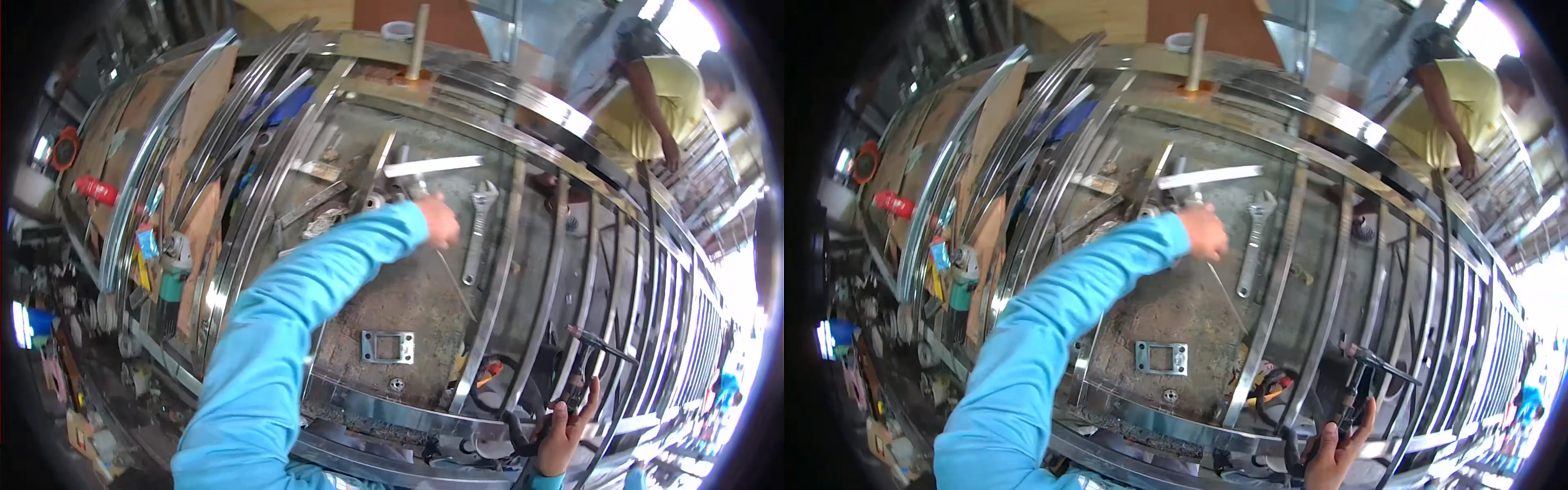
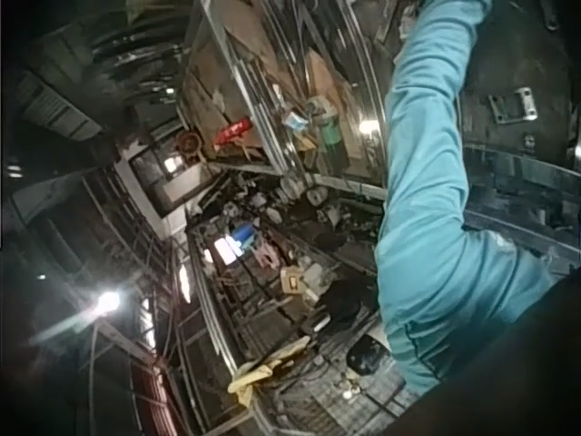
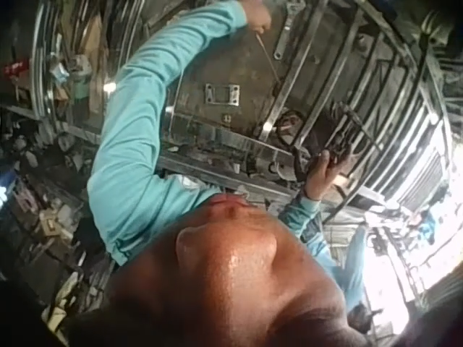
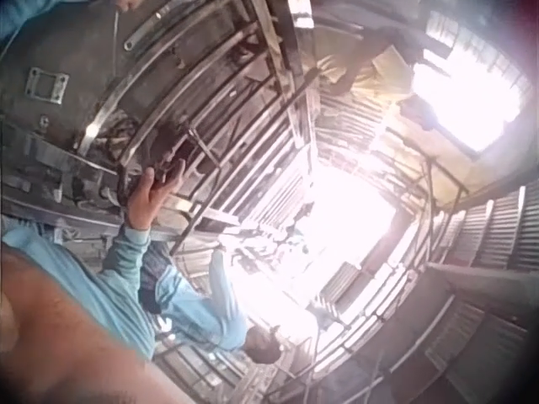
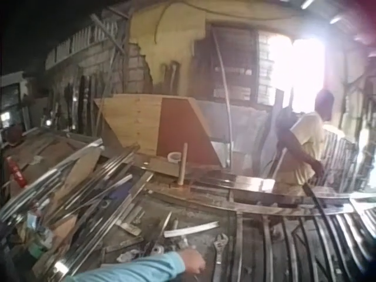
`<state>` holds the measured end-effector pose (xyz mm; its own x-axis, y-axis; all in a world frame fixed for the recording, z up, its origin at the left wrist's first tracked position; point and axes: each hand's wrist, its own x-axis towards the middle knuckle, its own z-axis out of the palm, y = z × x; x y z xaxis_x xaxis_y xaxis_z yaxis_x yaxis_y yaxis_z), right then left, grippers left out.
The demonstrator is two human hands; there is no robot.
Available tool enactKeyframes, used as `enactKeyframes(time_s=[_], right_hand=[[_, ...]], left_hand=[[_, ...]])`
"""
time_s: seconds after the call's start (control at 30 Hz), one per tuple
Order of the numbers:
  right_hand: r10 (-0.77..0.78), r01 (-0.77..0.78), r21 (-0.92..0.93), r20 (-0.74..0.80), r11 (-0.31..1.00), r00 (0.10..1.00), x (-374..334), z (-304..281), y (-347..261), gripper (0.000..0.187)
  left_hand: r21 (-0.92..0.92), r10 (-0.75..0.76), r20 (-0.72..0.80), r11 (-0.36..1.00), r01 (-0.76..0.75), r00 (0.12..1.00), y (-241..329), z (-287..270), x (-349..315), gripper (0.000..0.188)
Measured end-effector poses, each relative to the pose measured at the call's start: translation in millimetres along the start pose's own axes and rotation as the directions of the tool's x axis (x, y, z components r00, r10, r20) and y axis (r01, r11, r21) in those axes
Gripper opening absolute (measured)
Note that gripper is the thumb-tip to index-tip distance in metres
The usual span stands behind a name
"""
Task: The person joins stainless steel gate bars and metal brackets to form a gate frame using a TIG welder.
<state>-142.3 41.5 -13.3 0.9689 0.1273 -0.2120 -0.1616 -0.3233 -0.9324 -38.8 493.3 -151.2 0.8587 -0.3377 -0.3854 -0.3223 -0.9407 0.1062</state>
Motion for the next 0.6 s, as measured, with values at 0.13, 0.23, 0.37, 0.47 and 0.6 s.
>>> enactKeyframes(time_s=[0.13,0.23,0.37,0.47,0.6], right_hand=[[-0.012,0.015,0.127,-0.018,0.992,1.000,-25,-31,-13,0.072],[-0.072,0.086,0.183,-0.082,0.979,0.994,-47,-57,-28,0.072],[-0.191,0.235,0.162,-0.247,0.958,0.950,-76,-97,-57,0.075],[-0.295,0.307,0.040,-0.188,0.951,0.937,-87,-141,-83,0.072],[-0.467,0.450,-0.178,-0.067,0.875,0.882,-106,-192,-140,0.069]], left_hand=[[-0.220,-0.096,-0.158,0.974,0.060,0.983,-21,-86,-59,0.030],[-0.184,-0.106,-0.364,0.982,0.040,0.926,7,-152,-97,0.043],[-0.199,-0.081,-0.542,0.979,-0.035,0.837,65,-172,-137,0.055],[-0.189,-0.190,-0.562,0.977,0.098,0.805,109,-150,-205,0.056],[-0.198,-0.314,-0.544,0.949,0.245,0.778,154,-123,-280,0.054]])
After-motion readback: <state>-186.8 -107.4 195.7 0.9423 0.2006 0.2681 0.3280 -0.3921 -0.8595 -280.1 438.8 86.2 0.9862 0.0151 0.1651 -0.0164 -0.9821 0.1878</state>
